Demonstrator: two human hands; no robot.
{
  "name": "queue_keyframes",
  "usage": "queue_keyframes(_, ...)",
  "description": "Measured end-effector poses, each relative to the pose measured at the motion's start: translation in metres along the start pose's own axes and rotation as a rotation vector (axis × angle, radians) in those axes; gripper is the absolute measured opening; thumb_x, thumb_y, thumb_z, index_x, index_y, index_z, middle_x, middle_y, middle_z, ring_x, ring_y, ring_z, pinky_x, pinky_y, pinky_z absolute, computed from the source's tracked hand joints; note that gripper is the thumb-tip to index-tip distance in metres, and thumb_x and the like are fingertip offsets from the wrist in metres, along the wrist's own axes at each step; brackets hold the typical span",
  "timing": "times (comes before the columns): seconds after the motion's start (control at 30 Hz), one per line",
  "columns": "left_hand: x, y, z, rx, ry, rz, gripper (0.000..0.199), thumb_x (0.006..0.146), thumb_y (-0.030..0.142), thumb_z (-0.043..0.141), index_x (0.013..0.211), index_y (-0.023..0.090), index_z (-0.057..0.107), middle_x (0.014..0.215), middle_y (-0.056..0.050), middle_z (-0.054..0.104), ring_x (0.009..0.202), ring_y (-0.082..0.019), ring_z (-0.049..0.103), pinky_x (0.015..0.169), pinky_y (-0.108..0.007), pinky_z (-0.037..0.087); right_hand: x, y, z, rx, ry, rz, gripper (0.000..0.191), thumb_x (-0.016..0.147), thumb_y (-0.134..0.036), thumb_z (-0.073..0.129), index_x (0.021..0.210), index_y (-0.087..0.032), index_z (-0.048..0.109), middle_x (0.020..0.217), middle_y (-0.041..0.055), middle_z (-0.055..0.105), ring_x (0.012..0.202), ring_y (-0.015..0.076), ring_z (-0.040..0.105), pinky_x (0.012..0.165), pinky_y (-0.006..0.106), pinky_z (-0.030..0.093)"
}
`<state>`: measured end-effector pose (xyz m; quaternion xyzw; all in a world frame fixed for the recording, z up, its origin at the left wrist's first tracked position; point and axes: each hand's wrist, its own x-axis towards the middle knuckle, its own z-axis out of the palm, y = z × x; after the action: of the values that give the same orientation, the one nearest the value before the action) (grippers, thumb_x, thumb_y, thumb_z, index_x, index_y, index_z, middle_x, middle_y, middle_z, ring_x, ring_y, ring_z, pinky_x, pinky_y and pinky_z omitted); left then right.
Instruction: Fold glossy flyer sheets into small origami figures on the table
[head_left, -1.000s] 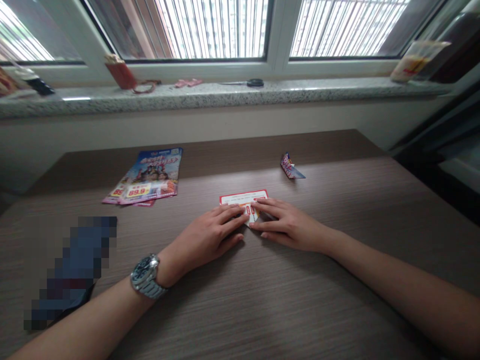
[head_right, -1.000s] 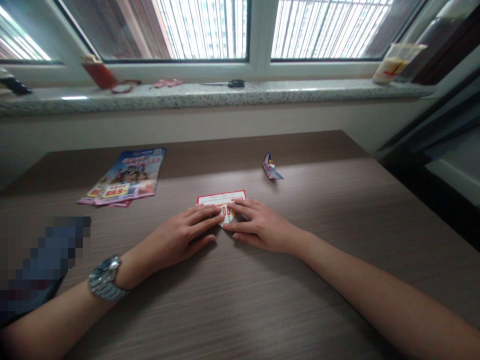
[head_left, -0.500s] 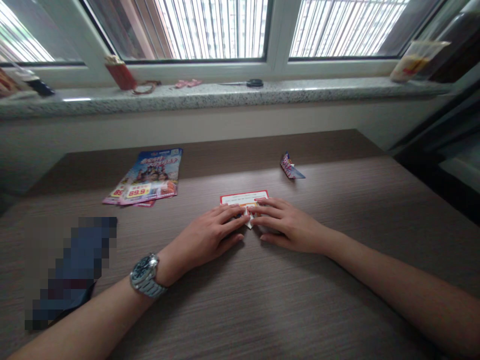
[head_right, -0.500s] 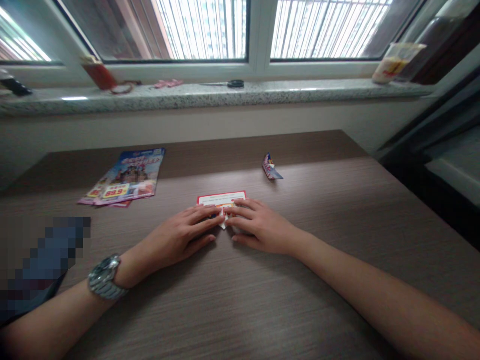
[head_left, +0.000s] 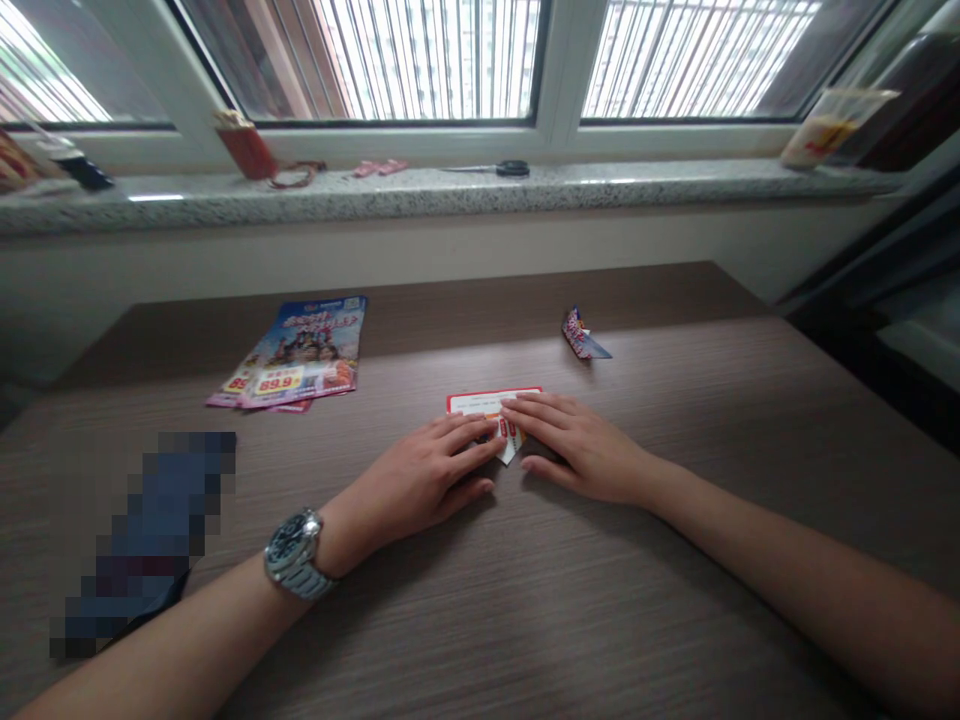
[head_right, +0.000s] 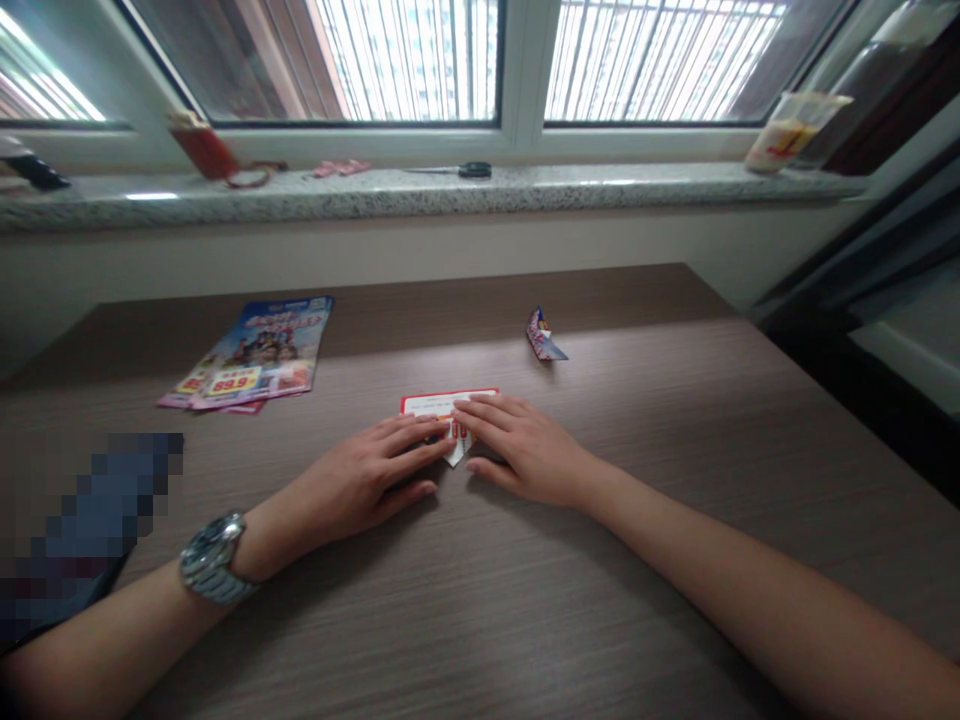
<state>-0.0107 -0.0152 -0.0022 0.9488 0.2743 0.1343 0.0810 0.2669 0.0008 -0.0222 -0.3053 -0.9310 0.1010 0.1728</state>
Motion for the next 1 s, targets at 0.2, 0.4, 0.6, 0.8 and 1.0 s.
queue_keyframes(0.2, 0.0005, 0.0007, -0.0006, -0.024, 0.001, -0.001, 0.047, 0.104, 0.036, 0.054, 0.148, 0.020, 0.052, 0.151, -0.014, 0.054, 0.139, -0.031, 0.052, 0.115, -0.052, 0.046, 0.0021, -0.0005, -0.0002, 0.013, -0.028, 0.030, 0.056, 0.103, -0.047, 0.054, 0.153, -0.023, 0.047, 0.156, 0.0124, 0.051, 0.145, 0.0300, 0.045, 0.120, 0.055, 0.038)
queue_keyframes(0.4, 0.0018, 0.0011, -0.0015, -0.027, -0.009, 0.004, 0.047, 0.104, 0.035, 0.054, 0.149, 0.019, 0.050, 0.152, -0.015, 0.053, 0.141, -0.031, 0.051, 0.115, -0.052, 0.046, 0.0031, -0.0016, -0.0015, 0.022, -0.018, 0.037, 0.055, 0.102, -0.044, 0.056, 0.152, -0.024, 0.048, 0.155, 0.0127, 0.052, 0.145, 0.0296, 0.046, 0.121, 0.054, 0.038)
queue_keyframes(0.6, -0.0006, -0.0038, -0.0037, -0.049, -0.040, 0.046, 0.044, 0.106, 0.035, 0.052, 0.148, 0.023, 0.051, 0.156, -0.013, 0.049, 0.145, -0.029, 0.047, 0.118, -0.050, 0.044, 0.0021, 0.0005, -0.0006, 0.017, -0.032, 0.028, 0.054, 0.104, -0.045, 0.053, 0.151, -0.021, 0.048, 0.156, 0.0125, 0.051, 0.146, 0.0299, 0.044, 0.122, 0.054, 0.036)
queue_keyframes(0.8, -0.0032, -0.0064, -0.0039, -0.071, -0.035, 0.058, 0.045, 0.103, 0.034, 0.057, 0.147, 0.026, 0.054, 0.156, -0.013, 0.049, 0.145, -0.030, 0.047, 0.118, -0.052, 0.044, 0.0017, 0.0006, -0.0004, 0.024, -0.021, 0.022, 0.053, 0.103, -0.043, 0.055, 0.152, -0.024, 0.047, 0.156, 0.0116, 0.051, 0.147, 0.0291, 0.044, 0.121, 0.055, 0.037)
queue_keyframes(1.0, -0.0043, -0.0077, -0.0057, -0.073, -0.056, 0.065, 0.047, 0.102, 0.033, 0.059, 0.149, 0.026, 0.054, 0.159, -0.013, 0.045, 0.148, -0.031, 0.043, 0.120, -0.053, 0.042, 0.0016, -0.0006, -0.0014, 0.034, -0.025, 0.024, 0.054, 0.103, -0.042, 0.056, 0.152, -0.022, 0.047, 0.156, 0.0127, 0.051, 0.147, 0.0297, 0.043, 0.122, 0.055, 0.036)
